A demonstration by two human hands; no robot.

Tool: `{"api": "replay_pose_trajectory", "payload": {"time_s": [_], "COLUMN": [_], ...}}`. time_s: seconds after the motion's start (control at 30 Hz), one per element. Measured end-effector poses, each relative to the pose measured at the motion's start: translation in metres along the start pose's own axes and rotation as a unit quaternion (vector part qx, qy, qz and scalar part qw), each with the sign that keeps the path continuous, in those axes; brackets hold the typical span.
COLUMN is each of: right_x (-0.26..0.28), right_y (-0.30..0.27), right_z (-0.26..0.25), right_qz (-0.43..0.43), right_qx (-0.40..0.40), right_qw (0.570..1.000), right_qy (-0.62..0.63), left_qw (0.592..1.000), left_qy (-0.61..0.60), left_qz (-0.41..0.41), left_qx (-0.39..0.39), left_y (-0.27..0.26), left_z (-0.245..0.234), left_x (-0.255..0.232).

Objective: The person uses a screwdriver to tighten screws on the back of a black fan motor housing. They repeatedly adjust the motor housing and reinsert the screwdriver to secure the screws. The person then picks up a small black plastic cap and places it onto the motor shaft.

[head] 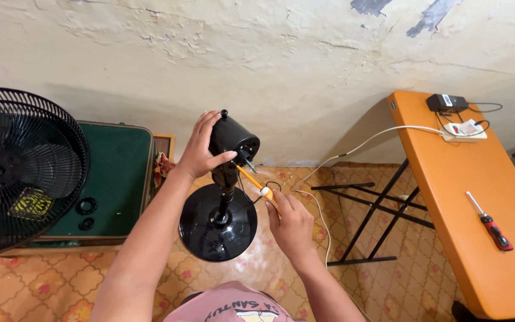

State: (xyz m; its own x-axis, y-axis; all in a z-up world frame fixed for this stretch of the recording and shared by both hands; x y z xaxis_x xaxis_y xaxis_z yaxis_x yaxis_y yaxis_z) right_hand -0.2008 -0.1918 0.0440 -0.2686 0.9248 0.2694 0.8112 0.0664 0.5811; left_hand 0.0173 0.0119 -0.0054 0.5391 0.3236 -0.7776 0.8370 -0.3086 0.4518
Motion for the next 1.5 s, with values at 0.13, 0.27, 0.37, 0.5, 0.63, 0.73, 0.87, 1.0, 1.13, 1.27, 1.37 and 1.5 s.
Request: {"api": "replay_pose_trajectory", "payload": {"time_s": [0.13, 0.27, 0.37, 0.5, 0.63, 0.73, 0.87, 1.0, 1.13, 1.27, 1.37, 1.5], "right_x": [-0.012, -0.016, -0.011, -0.007, -0.025, -0.032, -0.028, -0.023, -0.025, -0.034, -0.046, -0.081], "right_y": [0.014, 0.02, 0.013, 0.008, 0.019, 0.027, 0.029, 0.03, 0.026, 0.018, 0.002, -0.009], "right_z": [-0.008, -0.014, -0.02, -0.014, -0.012, -0.006, -0.003, -0.009, 0.001, 0.015, 0.024, 0.045], "right_qz": [0.073, 0.132, -0.003, -0.046, -0.018, 0.148, 0.311, 0.034, 0.052, 0.129, 0.087, 0.199], "right_qx": [0.076, 0.108, 0.028, 0.034, -0.005, 0.082, 0.131, 0.041, 0.127, 0.19, 0.126, 0.095], "right_qw": [0.986, 0.963, 0.99, 0.996, 0.988, 0.961, 0.902, 0.978, 0.976, 0.943, 0.941, 0.927], "right_qy": [0.13, 0.211, 0.137, 0.071, 0.154, 0.218, 0.27, 0.204, 0.171, 0.241, 0.302, 0.303], "left_qw": [1.0, 1.0, 0.999, 0.999, 0.999, 0.999, 0.998, 0.999, 0.998, 0.997, 0.997, 0.996], "left_qy": [-0.005, 0.002, -0.03, -0.022, -0.004, -0.011, -0.014, -0.017, -0.015, -0.017, 0.009, -0.016], "left_qz": [0.008, 0.004, -0.026, -0.04, -0.032, -0.03, -0.054, -0.047, -0.053, -0.068, -0.08, -0.082], "left_qx": [-0.013, -0.019, -0.014, -0.017, -0.015, -0.004, 0.02, 0.012, 0.016, 0.014, 0.002, -0.037], "left_y": [-0.005, -0.007, -0.007, -0.001, 0.001, 0.003, 0.005, 0.006, 0.009, 0.007, 0.003, -0.011], "left_z": [0.005, 0.011, 0.01, 0.013, 0.012, 0.01, 0.007, 0.008, 0.012, 0.011, 0.013, 0.023], "left_x": [-0.005, -0.011, -0.013, -0.017, -0.015, -0.013, -0.013, -0.014, -0.015, -0.017, -0.02, -0.017]}}
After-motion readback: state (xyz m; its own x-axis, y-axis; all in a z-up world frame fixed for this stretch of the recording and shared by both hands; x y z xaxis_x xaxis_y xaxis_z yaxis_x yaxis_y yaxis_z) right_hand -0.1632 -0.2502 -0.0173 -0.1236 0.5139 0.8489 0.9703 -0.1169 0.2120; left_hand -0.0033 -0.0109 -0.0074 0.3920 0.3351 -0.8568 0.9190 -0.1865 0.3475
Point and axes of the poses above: each hand's wrist, its own y-axis towards the middle knuckle, its own z-axis out of the palm, x = y × z, the point moved 1 cm from there along y, towards the middle knuckle, and after that the axes turned 9 degrees about -z, right-handed, at the moved point
